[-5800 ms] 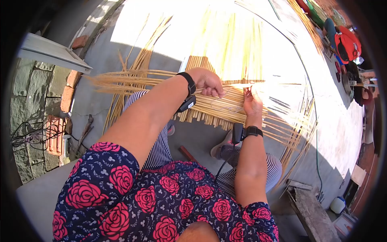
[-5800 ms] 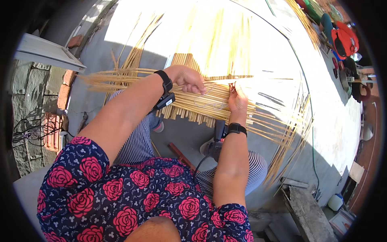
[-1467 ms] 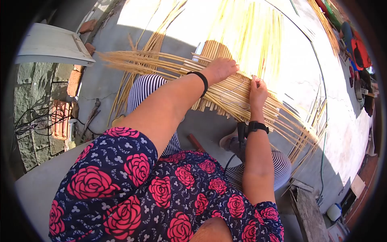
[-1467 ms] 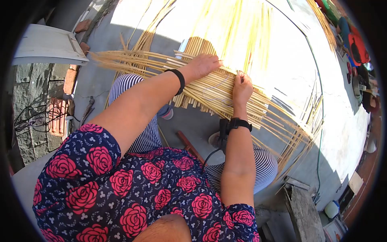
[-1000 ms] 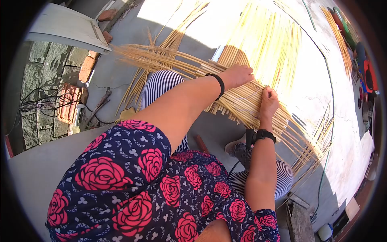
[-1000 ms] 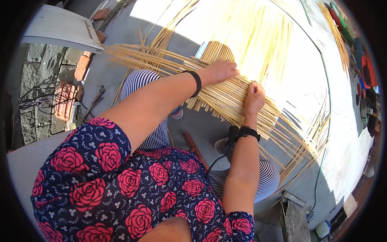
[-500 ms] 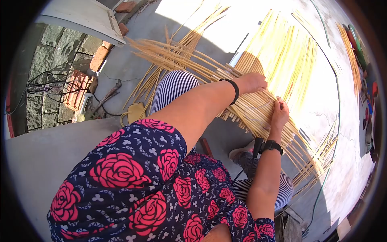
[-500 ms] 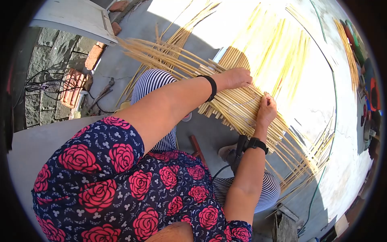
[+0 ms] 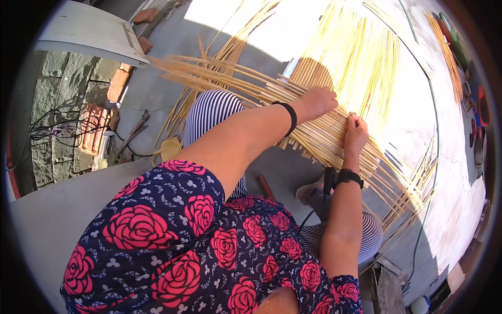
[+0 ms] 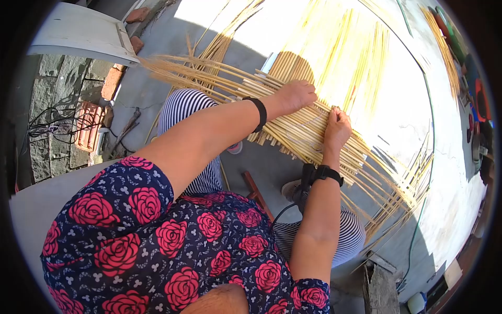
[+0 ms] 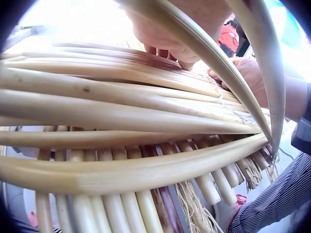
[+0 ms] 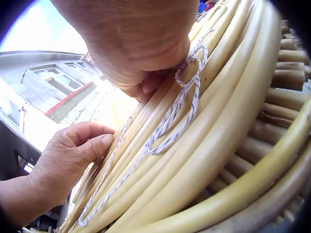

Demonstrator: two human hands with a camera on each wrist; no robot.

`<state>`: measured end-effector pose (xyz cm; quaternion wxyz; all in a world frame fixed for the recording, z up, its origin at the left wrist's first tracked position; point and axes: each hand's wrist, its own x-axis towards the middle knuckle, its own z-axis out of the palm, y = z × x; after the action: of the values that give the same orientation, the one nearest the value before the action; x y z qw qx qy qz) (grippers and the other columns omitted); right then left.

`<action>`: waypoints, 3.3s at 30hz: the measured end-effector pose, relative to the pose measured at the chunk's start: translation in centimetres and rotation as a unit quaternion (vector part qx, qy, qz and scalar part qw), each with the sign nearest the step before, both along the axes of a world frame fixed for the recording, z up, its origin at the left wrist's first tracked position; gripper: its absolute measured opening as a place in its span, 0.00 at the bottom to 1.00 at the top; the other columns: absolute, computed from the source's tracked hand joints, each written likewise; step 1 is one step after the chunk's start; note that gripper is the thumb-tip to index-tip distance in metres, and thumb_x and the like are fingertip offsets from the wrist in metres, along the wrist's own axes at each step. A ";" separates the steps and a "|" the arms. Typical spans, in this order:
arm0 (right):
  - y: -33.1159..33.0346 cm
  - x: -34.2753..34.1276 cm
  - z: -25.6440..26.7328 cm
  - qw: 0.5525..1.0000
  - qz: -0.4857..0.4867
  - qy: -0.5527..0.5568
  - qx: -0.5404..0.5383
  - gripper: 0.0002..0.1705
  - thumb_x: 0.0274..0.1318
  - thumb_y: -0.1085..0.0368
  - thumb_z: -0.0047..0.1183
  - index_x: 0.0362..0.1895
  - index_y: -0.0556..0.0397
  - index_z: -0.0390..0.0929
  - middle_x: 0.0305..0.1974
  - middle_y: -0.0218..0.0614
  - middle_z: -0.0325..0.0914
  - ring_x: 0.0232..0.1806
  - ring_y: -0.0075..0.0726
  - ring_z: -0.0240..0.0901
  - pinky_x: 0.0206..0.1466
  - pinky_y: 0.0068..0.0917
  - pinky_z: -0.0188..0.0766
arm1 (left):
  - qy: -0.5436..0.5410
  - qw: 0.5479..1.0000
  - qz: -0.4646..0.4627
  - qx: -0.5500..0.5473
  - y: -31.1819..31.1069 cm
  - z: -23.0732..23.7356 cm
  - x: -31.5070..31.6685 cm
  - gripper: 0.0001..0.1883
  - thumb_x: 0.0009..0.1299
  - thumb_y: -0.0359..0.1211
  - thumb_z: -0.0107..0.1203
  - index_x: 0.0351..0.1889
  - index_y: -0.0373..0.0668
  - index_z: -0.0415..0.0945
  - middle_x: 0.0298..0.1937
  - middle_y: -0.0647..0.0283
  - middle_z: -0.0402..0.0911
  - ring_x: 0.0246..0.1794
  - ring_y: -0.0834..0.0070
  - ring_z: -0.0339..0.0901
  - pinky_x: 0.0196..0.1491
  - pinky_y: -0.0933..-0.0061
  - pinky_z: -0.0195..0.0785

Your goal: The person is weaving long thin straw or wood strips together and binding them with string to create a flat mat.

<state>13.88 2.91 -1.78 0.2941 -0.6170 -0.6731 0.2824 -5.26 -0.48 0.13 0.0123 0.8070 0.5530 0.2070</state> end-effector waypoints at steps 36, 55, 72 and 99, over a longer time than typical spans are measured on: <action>-2.9 1.8 1.5 0.988 -0.042 0.017 -0.145 0.14 0.54 0.54 0.57 0.31 0.52 0.78 0.24 0.36 0.79 0.25 0.30 0.75 0.32 0.28 0.70 | -0.175 0.978 0.111 0.032 -1.3 -2.2 1.5 0.13 0.59 0.25 0.53 0.41 0.49 0.81 0.38 0.66 0.76 0.44 0.65 0.71 0.50 0.65 0.65; -5.9 -1.4 3.2 0.989 -0.005 -0.103 -0.105 0.14 0.58 0.56 0.50 0.47 0.38 0.80 0.29 0.36 0.82 0.30 0.39 0.78 0.36 0.34 0.73 | -0.161 0.978 0.128 0.034 -1.5 -2.4 1.6 0.10 0.60 0.28 0.54 0.38 0.49 0.81 0.37 0.67 0.76 0.45 0.66 0.71 0.51 0.65 0.64; -5.3 -1.7 2.2 0.987 -0.029 -0.073 -0.137 0.12 0.56 0.55 0.51 0.40 0.41 0.81 0.24 0.39 0.81 0.26 0.42 0.78 0.32 0.38 0.72 | -0.169 0.977 0.120 0.050 -1.4 -2.3 1.5 0.09 0.57 0.28 0.55 0.36 0.48 0.81 0.36 0.66 0.75 0.44 0.65 0.70 0.50 0.65 0.65; -4.0 -0.6 0.8 0.987 -0.038 0.037 -0.150 0.09 0.55 0.59 0.54 0.35 0.49 0.80 0.21 0.32 0.78 0.22 0.29 0.73 0.29 0.28 0.69 | -0.157 0.979 0.123 0.045 -1.3 -2.2 1.6 0.08 0.59 0.30 0.55 0.36 0.48 0.80 0.37 0.67 0.75 0.44 0.66 0.70 0.50 0.65 0.65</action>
<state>13.27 -1.07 -0.94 0.2331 -0.6682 -0.5882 0.3914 -3.63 -1.81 -2.12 0.0373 0.6902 0.6294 0.3552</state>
